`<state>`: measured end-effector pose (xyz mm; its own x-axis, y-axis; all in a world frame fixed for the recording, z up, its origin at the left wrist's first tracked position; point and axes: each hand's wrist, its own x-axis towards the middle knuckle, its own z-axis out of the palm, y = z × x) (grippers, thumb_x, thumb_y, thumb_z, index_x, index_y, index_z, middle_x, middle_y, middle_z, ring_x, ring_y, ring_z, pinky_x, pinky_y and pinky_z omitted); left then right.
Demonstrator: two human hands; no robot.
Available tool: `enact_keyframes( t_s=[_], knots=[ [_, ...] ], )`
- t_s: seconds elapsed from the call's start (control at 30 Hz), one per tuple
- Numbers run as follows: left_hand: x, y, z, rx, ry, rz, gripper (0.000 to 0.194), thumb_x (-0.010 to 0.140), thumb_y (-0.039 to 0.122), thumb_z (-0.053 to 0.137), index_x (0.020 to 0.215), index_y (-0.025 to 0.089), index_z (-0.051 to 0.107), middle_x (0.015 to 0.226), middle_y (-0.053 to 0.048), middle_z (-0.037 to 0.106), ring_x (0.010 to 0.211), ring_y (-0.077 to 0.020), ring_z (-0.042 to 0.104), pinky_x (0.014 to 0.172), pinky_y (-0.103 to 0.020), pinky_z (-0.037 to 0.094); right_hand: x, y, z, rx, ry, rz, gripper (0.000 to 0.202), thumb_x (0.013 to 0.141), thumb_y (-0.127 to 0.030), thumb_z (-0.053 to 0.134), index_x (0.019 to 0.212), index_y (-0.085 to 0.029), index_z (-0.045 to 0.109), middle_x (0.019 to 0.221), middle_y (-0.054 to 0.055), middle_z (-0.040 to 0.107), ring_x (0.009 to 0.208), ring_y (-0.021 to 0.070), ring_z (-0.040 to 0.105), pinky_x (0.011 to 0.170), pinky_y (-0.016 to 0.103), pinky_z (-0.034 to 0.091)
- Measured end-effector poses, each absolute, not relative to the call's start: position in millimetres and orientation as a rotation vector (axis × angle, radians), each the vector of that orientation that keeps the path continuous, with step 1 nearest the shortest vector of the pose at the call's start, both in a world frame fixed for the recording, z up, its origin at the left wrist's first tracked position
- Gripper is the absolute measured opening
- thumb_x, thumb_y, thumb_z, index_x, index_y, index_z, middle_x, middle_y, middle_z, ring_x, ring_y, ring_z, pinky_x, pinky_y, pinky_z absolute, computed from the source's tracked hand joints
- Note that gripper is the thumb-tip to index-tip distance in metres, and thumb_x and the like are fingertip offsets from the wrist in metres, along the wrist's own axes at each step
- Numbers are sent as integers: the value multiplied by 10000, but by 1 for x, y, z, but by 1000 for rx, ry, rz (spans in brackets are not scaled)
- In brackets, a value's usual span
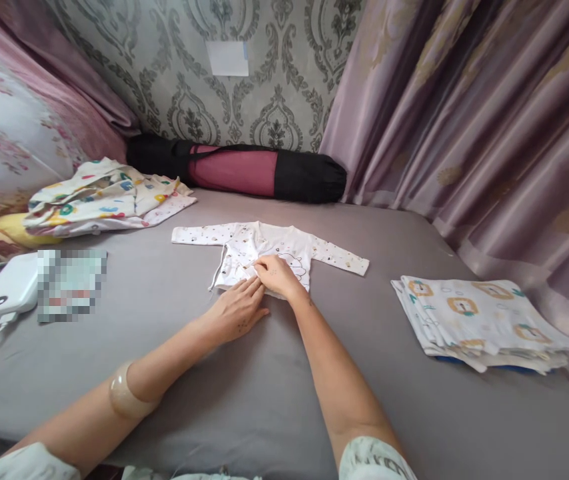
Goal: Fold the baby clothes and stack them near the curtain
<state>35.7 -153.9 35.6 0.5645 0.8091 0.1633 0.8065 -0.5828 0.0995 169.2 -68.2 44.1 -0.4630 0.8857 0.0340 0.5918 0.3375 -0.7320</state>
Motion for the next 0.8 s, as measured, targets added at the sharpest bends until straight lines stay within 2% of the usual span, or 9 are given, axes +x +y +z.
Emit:
enact_keyframes(
  t_s=[0.13, 0.23, 0.3, 0.43, 0.53, 0.63, 0.73, 0.8],
  knots=[
    [27, -156, 52, 2725, 1296, 225, 266, 954, 326, 422, 1009, 148, 613, 1025, -136, 656, 1027, -289, 610, 925, -424, 449, 170, -69, 43, -1297, -2188, 986, 227, 844, -211, 491, 794, -180, 710, 763, -7, 689, 739, 132, 602, 683, 210, 412],
    [9, -148, 55, 2649, 1260, 362, 240, 951, 279, 421, 1084, 214, 610, 1052, -87, 657, 992, -237, 622, 868, -353, 473, 176, -69, 50, -1308, -2084, 1221, 212, 857, -226, 493, 809, -173, 693, 787, 2, 699, 675, 122, 622, 581, 192, 421],
    [-8, -141, 54, 2611, 1346, 469, 263, 945, 308, 442, 1144, 233, 596, 1104, -90, 636, 1016, -239, 607, 859, -347, 475, 186, -69, 59, -1352, -1954, 1308, 194, 867, -241, 500, 851, -171, 680, 863, 22, 711, 672, 122, 642, 525, 179, 414],
    [-46, -129, 44, 2523, 1535, 554, 363, 881, 455, 550, 1157, 224, 600, 1085, -104, 594, 990, -261, 582, 857, -388, 478, 224, -72, 70, -1512, -1825, 1111, 184, 864, -256, 504, 807, -157, 648, 847, 53, 703, 665, 132, 643, 506, 183, 413],
    [-65, -127, 33, 2411, 1612, 598, 381, 851, 479, 571, 1153, 249, 600, 1047, -77, 576, 877, -220, 591, 779, -353, 492, 256, -82, 63, -1673, -1890, 866, 167, 840, -263, 521, 765, -167, 634, 778, 35, 684, 636, 127, 613, 532, 197, 401],
    [-70, -129, 22, 2292, 1646, 666, 364, 860, 468, 543, 1151, 257, 598, 1029, -55, 558, 745, -161, 581, 711, -311, 489, 275, -100, 49, -1792, -1973, 748, 183, 823, -307, 552, 927, -190, 646, 797, 10, 673, 633, 125, 588, 562, 216, 391],
    [-66, -133, 17, 2243, 1649, 751, 357, 875, 409, 504, 1174, 231, 584, 1024, -56, 549, 711, -140, 573, 722, -306, 489, 276, -119, 43, -1791, -2083, 739, 345, 812, -373, 582, 1117, -211, 586, 870, 5, 667, 701, 138, 591, 620, 231, 405],
    [-63, -134, 17, 2228, 1648, 802, 349, 877, 364, 485, 1178, 213, 576, 1034, -62, 551, 693, -129, 571, 732, -302, 489, 270, -130, 46, -1795, -2154, 675, 409, 806, -388, 587, 1179, -225, 549, 924, 14, 660, 790, 159, 600, 657, 238, 402]
  ],
)
